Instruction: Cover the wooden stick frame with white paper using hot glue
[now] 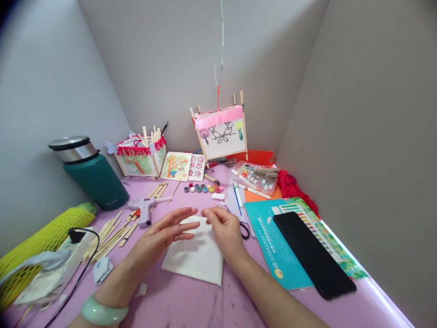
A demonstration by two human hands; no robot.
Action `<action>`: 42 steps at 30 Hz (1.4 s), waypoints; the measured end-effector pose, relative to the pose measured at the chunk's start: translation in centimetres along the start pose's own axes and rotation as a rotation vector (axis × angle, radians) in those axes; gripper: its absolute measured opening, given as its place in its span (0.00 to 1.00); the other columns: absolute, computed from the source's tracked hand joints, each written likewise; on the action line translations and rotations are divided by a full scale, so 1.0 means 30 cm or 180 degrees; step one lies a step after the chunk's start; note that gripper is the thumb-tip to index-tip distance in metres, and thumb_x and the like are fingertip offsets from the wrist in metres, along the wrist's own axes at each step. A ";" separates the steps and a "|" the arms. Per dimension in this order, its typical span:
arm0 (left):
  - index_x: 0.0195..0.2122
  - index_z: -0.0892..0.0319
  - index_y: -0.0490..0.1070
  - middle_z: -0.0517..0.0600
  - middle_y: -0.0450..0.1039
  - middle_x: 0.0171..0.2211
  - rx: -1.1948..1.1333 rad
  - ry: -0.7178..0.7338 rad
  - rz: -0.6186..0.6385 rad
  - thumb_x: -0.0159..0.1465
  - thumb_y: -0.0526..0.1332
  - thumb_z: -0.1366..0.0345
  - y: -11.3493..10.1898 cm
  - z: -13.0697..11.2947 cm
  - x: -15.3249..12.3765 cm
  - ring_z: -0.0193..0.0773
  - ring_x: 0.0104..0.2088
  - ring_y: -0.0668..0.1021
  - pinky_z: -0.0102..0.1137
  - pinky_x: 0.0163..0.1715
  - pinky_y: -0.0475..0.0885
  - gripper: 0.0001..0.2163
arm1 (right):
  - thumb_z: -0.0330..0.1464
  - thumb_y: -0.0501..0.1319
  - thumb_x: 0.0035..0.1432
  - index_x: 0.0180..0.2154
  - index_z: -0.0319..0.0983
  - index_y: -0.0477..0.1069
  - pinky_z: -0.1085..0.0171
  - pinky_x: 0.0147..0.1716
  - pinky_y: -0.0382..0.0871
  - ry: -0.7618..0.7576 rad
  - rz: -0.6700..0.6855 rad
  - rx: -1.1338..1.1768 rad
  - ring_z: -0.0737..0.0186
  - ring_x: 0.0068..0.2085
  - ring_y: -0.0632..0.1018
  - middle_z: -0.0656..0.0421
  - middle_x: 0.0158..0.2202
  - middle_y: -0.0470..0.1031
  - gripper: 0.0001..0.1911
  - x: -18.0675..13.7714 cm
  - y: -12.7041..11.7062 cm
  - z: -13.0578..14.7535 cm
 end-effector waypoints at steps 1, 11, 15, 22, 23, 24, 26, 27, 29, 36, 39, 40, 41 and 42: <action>0.54 0.54 0.68 0.56 0.64 0.61 0.0064 -0.0015 -0.0022 0.65 0.59 0.64 -0.001 0.000 0.000 0.50 0.54 0.73 0.41 0.50 0.69 0.16 | 0.39 0.60 0.58 0.32 0.39 0.77 0.63 0.33 0.65 -0.0151 -0.0181 -0.0055 0.61 0.33 0.73 0.58 0.30 0.75 0.11 0.005 -0.011 0.004; 0.51 0.56 0.68 0.53 0.75 0.45 0.0402 0.0020 0.0594 0.62 0.63 0.63 0.018 0.043 0.007 0.41 0.46 0.78 0.37 0.49 0.69 0.15 | 0.35 0.53 0.65 0.27 0.39 0.69 0.64 0.32 0.62 -0.0930 0.0560 -0.0957 0.63 0.31 0.71 0.60 0.27 0.70 0.15 -0.034 0.038 -0.007; 0.54 0.56 0.66 0.52 0.76 0.41 0.0688 0.0151 0.0362 0.62 0.63 0.61 0.013 0.042 0.016 0.38 0.36 0.80 0.36 0.41 0.73 0.20 | 0.35 0.50 0.67 0.23 0.40 0.62 0.64 0.30 0.58 -0.1142 0.0354 -0.1223 0.65 0.28 0.67 0.62 0.24 0.63 0.18 -0.038 0.023 0.004; 0.46 0.55 0.76 0.49 0.70 0.36 0.1295 0.0768 -0.0423 0.59 0.65 0.62 -0.019 0.016 0.027 0.31 0.30 0.73 0.27 0.30 0.70 0.14 | 0.39 0.51 0.66 0.22 0.39 0.62 0.66 0.28 0.58 -0.0949 0.0857 -0.0612 0.67 0.26 0.66 0.63 0.22 0.63 0.21 -0.046 0.021 0.028; 0.46 0.54 0.77 0.50 0.69 0.36 0.1354 0.0867 -0.0169 0.58 0.66 0.63 -0.005 0.012 0.025 0.32 0.31 0.73 0.28 0.30 0.70 0.14 | 0.41 0.52 0.66 0.21 0.39 0.62 0.66 0.27 0.58 -0.0808 0.1102 -0.0418 0.68 0.24 0.66 0.63 0.21 0.63 0.22 -0.050 0.027 0.025; 0.46 0.53 0.77 0.49 0.68 0.35 0.1361 0.0964 0.0049 0.57 0.66 0.63 0.009 0.007 0.022 0.32 0.32 0.73 0.28 0.30 0.70 0.14 | 0.43 0.52 0.65 0.20 0.39 0.62 0.66 0.25 0.57 -0.0633 0.1331 -0.0187 0.68 0.23 0.65 0.64 0.19 0.62 0.23 -0.055 0.034 0.021; 0.44 0.52 0.79 0.49 0.67 0.32 0.1234 0.1079 0.0248 0.56 0.67 0.63 0.032 0.000 0.017 0.33 0.31 0.73 0.28 0.30 0.70 0.13 | 0.47 0.53 0.63 0.18 0.39 0.61 0.67 0.21 0.55 -0.0280 0.1615 0.0240 0.69 0.19 0.62 0.65 0.16 0.60 0.26 -0.065 0.043 0.014; 0.42 0.52 0.80 0.48 0.67 0.31 0.1130 0.1074 0.0220 0.55 0.68 0.63 0.039 -0.003 0.015 0.33 0.31 0.73 0.29 0.30 0.71 0.12 | 0.49 0.53 0.62 0.18 0.40 0.61 0.67 0.20 0.53 -0.0150 0.1668 0.0377 0.70 0.18 0.60 0.65 0.15 0.58 0.27 -0.069 0.045 0.012; 0.37 0.54 0.81 0.49 0.69 0.30 0.0990 0.0998 0.0123 0.54 0.69 0.61 0.046 -0.003 0.012 0.34 0.31 0.75 0.30 0.30 0.73 0.10 | 0.51 0.53 0.61 0.18 0.40 0.62 0.67 0.19 0.52 -0.0046 0.1742 0.0467 0.70 0.17 0.59 0.66 0.13 0.58 0.28 -0.076 0.049 0.011; 0.28 0.61 0.77 0.49 0.72 0.27 0.1197 0.0791 -0.0331 0.56 0.67 0.59 0.057 -0.014 0.008 0.35 0.26 0.77 0.31 0.28 0.75 0.10 | 0.52 0.54 0.61 0.19 0.38 0.67 0.67 0.20 0.50 0.0435 0.1659 0.0898 0.70 0.16 0.58 0.65 0.12 0.59 0.28 -0.078 0.060 -0.023; 0.27 0.61 0.74 0.48 0.72 0.23 0.1442 0.0708 -0.0428 0.56 0.66 0.62 0.039 -0.080 -0.032 0.35 0.24 0.78 0.29 0.27 0.74 0.07 | 0.51 0.53 0.61 0.21 0.38 0.68 0.67 0.20 0.51 0.0468 0.1617 0.0871 0.70 0.17 0.60 0.65 0.13 0.60 0.27 -0.071 0.058 -0.032; 0.27 0.61 0.73 0.47 0.72 0.23 0.1535 0.0718 -0.0520 0.57 0.65 0.63 0.024 -0.111 -0.061 0.35 0.25 0.78 0.28 0.27 0.74 0.06 | 0.50 0.53 0.61 0.21 0.38 0.67 0.67 0.21 0.52 0.0435 0.1580 0.0818 0.70 0.18 0.61 0.65 0.13 0.61 0.26 -0.068 0.055 -0.032; 0.27 0.60 0.72 0.47 0.72 0.24 0.1657 0.0741 -0.0636 0.57 0.66 0.64 0.004 -0.144 -0.100 0.34 0.25 0.78 0.27 0.27 0.73 0.06 | 0.50 0.53 0.62 0.22 0.38 0.67 0.67 0.21 0.52 0.0404 0.1538 0.0751 0.70 0.18 0.61 0.65 0.13 0.61 0.25 -0.065 0.053 -0.030; 0.27 0.59 0.70 0.47 0.73 0.25 0.1927 0.0793 -0.0841 0.58 0.65 0.64 -0.021 -0.176 -0.150 0.34 0.26 0.78 0.27 0.28 0.73 0.07 | 0.49 0.54 0.62 0.22 0.38 0.67 0.67 0.21 0.52 0.0381 0.1504 0.0675 0.70 0.18 0.61 0.65 0.14 0.61 0.25 -0.063 0.052 -0.028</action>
Point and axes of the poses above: each hand's wrist, its own x-axis towards the middle knuckle, its own y-axis out of the palm, z = x × y, the point moved 2 cm from there along x, towards the middle knuckle
